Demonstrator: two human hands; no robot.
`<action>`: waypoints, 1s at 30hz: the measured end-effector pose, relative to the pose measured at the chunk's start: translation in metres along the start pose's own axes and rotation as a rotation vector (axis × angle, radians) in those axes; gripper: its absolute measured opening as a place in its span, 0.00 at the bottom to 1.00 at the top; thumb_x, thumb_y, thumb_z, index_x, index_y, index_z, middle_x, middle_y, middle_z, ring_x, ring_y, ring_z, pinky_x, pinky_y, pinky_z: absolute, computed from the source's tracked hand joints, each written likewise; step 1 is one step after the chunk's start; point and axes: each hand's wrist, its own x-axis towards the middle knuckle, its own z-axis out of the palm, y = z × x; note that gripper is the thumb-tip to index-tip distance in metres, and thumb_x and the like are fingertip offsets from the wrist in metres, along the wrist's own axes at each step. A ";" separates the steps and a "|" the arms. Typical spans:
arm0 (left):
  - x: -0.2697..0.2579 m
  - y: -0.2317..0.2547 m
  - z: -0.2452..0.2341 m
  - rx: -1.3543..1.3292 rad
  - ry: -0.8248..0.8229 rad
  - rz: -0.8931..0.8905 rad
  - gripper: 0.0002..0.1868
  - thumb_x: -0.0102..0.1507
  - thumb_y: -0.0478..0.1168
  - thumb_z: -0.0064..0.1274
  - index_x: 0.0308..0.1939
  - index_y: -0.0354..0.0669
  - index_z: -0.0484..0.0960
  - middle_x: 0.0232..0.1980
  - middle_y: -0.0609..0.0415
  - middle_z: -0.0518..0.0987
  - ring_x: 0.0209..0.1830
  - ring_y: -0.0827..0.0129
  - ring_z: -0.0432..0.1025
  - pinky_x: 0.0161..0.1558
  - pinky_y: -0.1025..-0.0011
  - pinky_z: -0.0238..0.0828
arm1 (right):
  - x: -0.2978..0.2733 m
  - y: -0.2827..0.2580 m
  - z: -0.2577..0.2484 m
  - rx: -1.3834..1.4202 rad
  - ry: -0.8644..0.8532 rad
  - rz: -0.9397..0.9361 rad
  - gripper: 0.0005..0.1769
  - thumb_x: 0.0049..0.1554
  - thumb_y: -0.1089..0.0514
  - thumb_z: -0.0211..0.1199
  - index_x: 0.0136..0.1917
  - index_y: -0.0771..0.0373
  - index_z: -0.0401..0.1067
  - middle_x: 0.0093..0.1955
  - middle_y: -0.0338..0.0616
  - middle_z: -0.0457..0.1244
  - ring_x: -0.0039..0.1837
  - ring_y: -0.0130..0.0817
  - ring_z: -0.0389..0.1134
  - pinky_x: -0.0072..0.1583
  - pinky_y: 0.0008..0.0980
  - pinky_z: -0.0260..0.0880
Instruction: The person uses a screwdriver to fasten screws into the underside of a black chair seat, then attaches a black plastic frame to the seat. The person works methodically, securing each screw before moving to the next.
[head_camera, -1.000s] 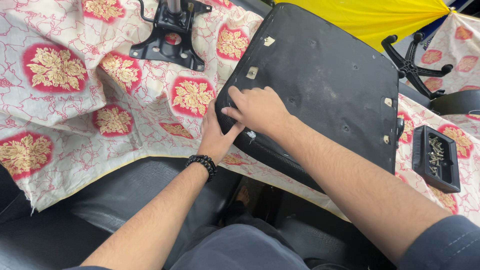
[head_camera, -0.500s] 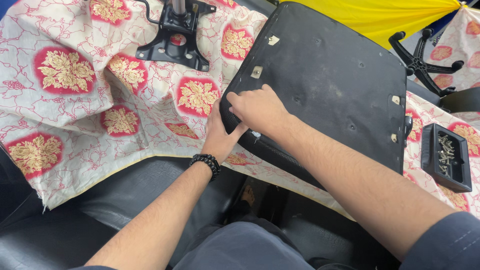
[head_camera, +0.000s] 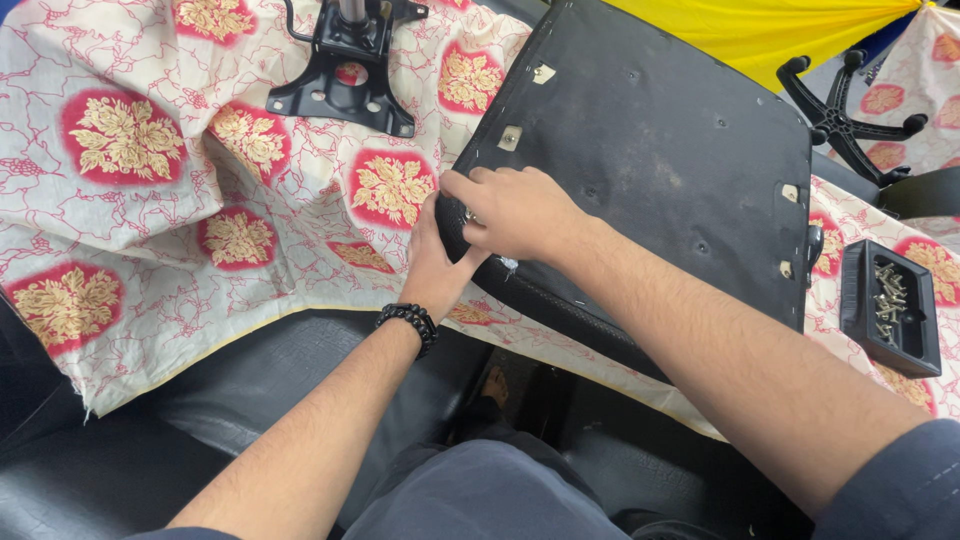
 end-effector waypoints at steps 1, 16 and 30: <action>0.000 0.000 0.000 0.003 0.007 0.005 0.57 0.58 0.58 0.64 0.79 0.39 0.48 0.77 0.35 0.58 0.79 0.47 0.52 0.75 0.53 0.48 | 0.001 0.001 0.001 -0.025 -0.065 0.095 0.22 0.56 0.46 0.62 0.59 0.60 0.70 0.43 0.48 0.69 0.48 0.49 0.73 0.47 0.48 0.71; 0.000 0.001 0.000 0.010 0.035 0.026 0.57 0.58 0.59 0.66 0.78 0.37 0.49 0.76 0.34 0.59 0.78 0.46 0.54 0.74 0.53 0.50 | 0.000 0.004 0.007 0.024 -0.246 0.247 0.20 0.66 0.42 0.59 0.60 0.58 0.65 0.48 0.51 0.69 0.53 0.52 0.72 0.52 0.50 0.72; 0.000 0.000 0.000 -0.005 0.026 0.005 0.57 0.57 0.58 0.64 0.78 0.37 0.48 0.76 0.35 0.59 0.78 0.47 0.54 0.74 0.55 0.50 | 0.005 0.019 0.006 0.146 0.008 -0.258 0.21 0.46 0.53 0.61 0.54 0.58 0.68 0.48 0.50 0.68 0.50 0.52 0.72 0.46 0.48 0.72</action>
